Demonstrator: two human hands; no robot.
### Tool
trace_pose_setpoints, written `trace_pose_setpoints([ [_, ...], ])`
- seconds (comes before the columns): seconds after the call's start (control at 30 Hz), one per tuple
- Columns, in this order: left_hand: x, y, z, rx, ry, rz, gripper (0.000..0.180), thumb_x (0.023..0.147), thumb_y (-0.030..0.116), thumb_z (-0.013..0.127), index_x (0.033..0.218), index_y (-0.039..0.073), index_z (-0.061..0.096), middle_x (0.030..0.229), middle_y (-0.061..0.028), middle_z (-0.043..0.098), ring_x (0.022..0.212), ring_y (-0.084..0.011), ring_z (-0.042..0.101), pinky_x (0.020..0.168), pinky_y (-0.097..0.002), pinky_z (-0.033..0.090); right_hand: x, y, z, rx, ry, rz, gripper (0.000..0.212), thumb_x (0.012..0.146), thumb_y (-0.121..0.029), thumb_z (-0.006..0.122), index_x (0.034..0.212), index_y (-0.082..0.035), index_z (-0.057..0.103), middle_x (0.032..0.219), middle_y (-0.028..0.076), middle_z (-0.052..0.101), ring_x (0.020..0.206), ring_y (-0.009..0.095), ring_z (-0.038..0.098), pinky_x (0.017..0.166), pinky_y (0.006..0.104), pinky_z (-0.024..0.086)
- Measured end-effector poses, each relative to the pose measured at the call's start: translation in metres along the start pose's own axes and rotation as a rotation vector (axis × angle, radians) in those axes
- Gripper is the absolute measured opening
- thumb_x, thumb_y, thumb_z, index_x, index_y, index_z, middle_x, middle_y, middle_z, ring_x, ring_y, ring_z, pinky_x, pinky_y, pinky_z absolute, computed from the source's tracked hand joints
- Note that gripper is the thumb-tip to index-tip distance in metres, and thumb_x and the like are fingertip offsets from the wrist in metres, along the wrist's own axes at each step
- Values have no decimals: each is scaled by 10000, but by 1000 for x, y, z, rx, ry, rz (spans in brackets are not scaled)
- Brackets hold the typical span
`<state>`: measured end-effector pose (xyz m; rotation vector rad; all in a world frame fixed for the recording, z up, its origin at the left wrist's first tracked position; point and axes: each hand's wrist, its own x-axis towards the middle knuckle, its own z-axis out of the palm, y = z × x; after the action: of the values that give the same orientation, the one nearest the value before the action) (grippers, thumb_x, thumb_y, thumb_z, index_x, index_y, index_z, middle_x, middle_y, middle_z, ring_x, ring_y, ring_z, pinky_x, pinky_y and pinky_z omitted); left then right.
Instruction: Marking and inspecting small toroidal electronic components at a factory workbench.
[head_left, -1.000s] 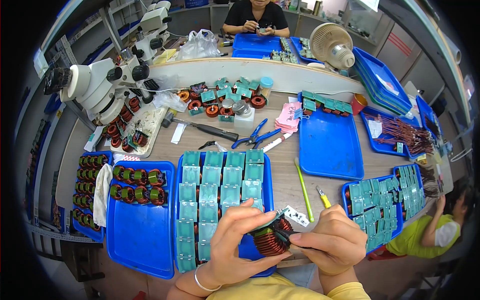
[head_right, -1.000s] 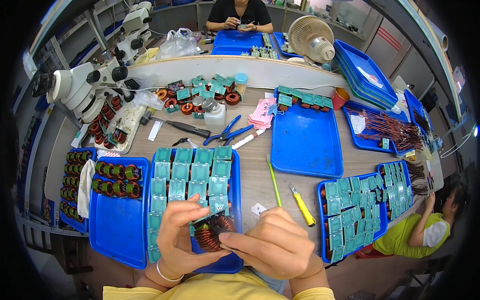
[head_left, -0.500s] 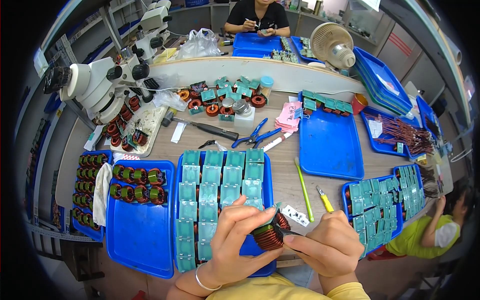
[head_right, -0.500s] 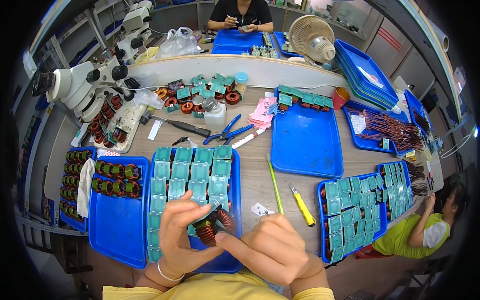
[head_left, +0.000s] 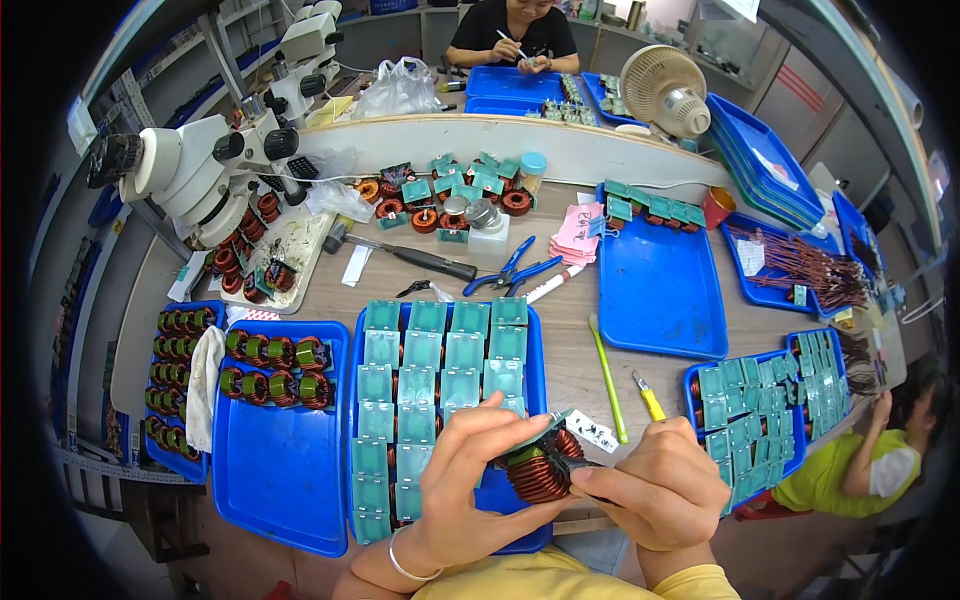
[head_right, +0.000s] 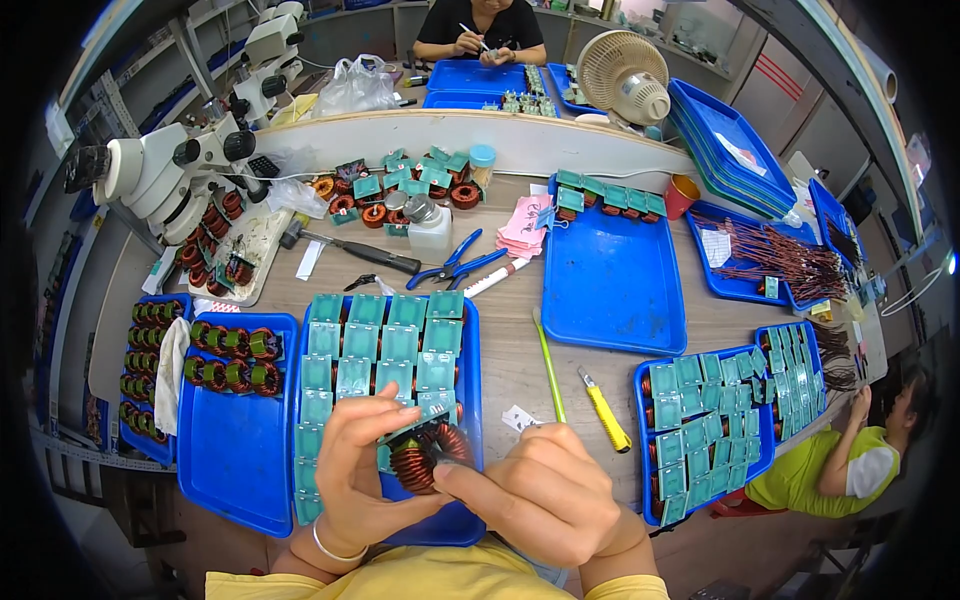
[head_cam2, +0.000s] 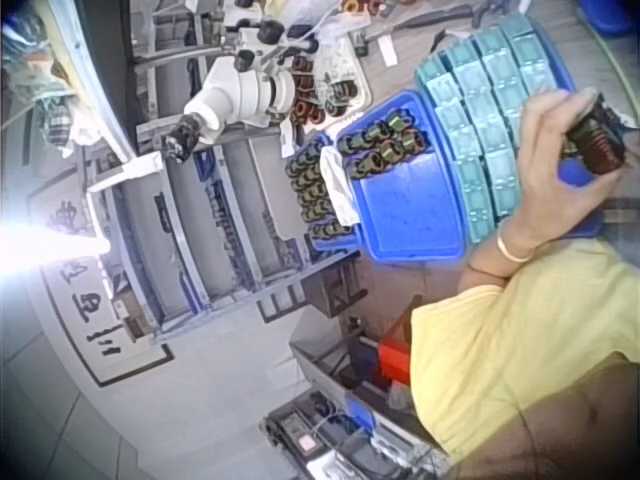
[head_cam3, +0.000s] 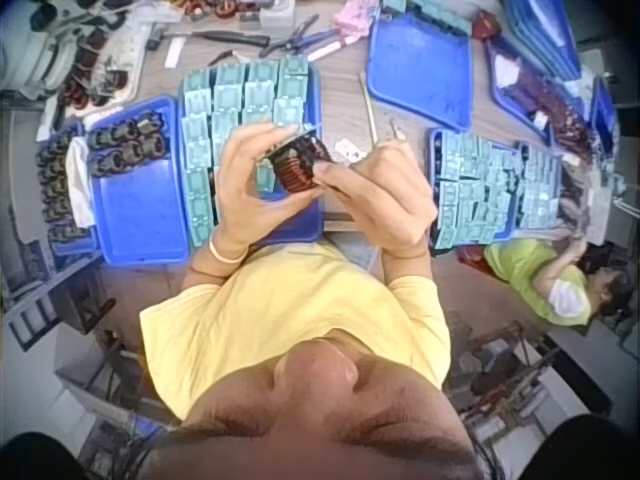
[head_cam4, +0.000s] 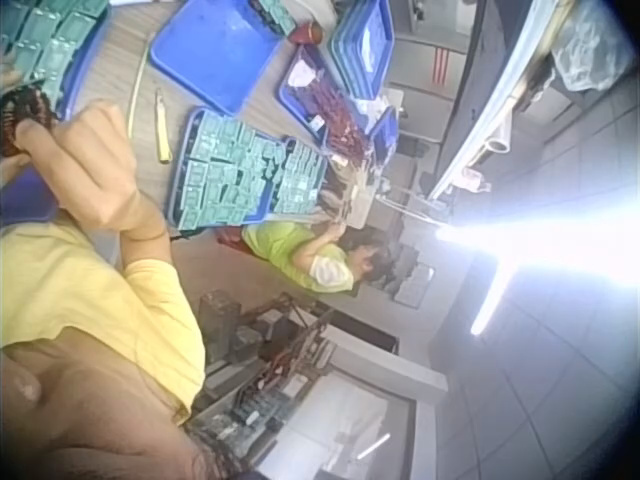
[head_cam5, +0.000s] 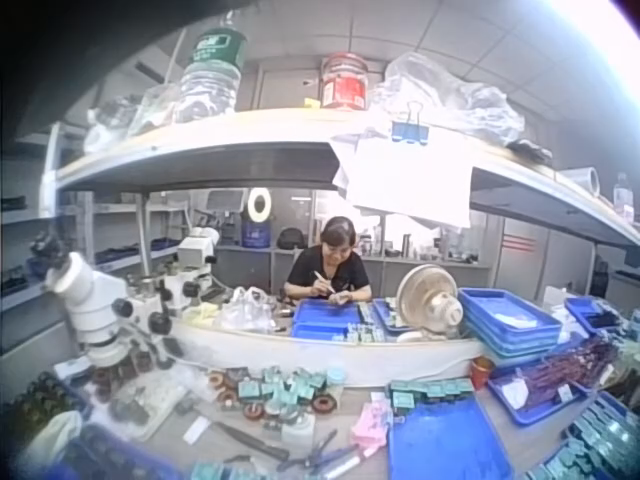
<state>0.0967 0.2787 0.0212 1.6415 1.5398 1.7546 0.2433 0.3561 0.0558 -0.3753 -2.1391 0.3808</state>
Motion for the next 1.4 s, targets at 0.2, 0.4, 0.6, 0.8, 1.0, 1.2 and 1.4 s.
trace_pose_setpoints([
  [0.2,0,0,-1,-38,-23,-14,581,552,83,822,1079,7,588,983,-110,544,894,-229,557,940,-434,418,2,-2,-2,6,5,27,223,521,-68,718,741,-86,688,559,-25,504,485,128,464,505,260,307],
  [0.4,0,-1,0,-74,-30,-21,579,555,82,819,1078,-5,584,1002,-117,550,916,-236,559,947,-434,413,3,-2,-3,23,7,41,233,507,-68,717,738,-80,686,551,-25,494,487,126,461,499,259,298],
  [0.6,-1,-2,-1,-173,-52,-49,572,575,65,801,1089,-22,567,1041,-128,547,961,-243,552,958,-433,403,3,-3,-4,21,14,47,227,514,-71,729,737,-74,686,548,-24,485,488,129,455,499,264,300],
  [0.8,-2,-5,-4,-220,-136,-56,636,566,45,800,1124,-22,502,1066,-126,479,1014,-243,536,1009,-443,346,2,-2,-5,42,13,45,214,527,-73,737,735,-71,685,550,-21,486,491,131,455,501,263,304],
  [1.0,-3,-6,-4,-252,-141,-78,633,570,54,800,1125,-22,505,1063,-123,477,1021,-244,536,1015,-441,341,2,-1,-4,48,18,51,214,523,-66,737,730,-71,683,546,-24,482,488,129,455,500,263,301],
  [1.2,-2,-6,-4,-255,-147,-70,627,575,67,801,1122,-24,508,1056,-123,479,1019,-244,537,1010,-446,348,1,1,-3,63,36,30,220,515,-48,731,729,-62,681,543,-23,480,483,124,455,500,261,291],
  [1.4,-2,-4,-2,-267,-123,-66,594,589,67,791,1115,-32,533,1054,-128,509,1002,-243,537,992,-444,364,2,1,-3,70,38,31,224,511,-43,729,730,-60,680,543,-22,481,482,124,455,500,260,286],
])
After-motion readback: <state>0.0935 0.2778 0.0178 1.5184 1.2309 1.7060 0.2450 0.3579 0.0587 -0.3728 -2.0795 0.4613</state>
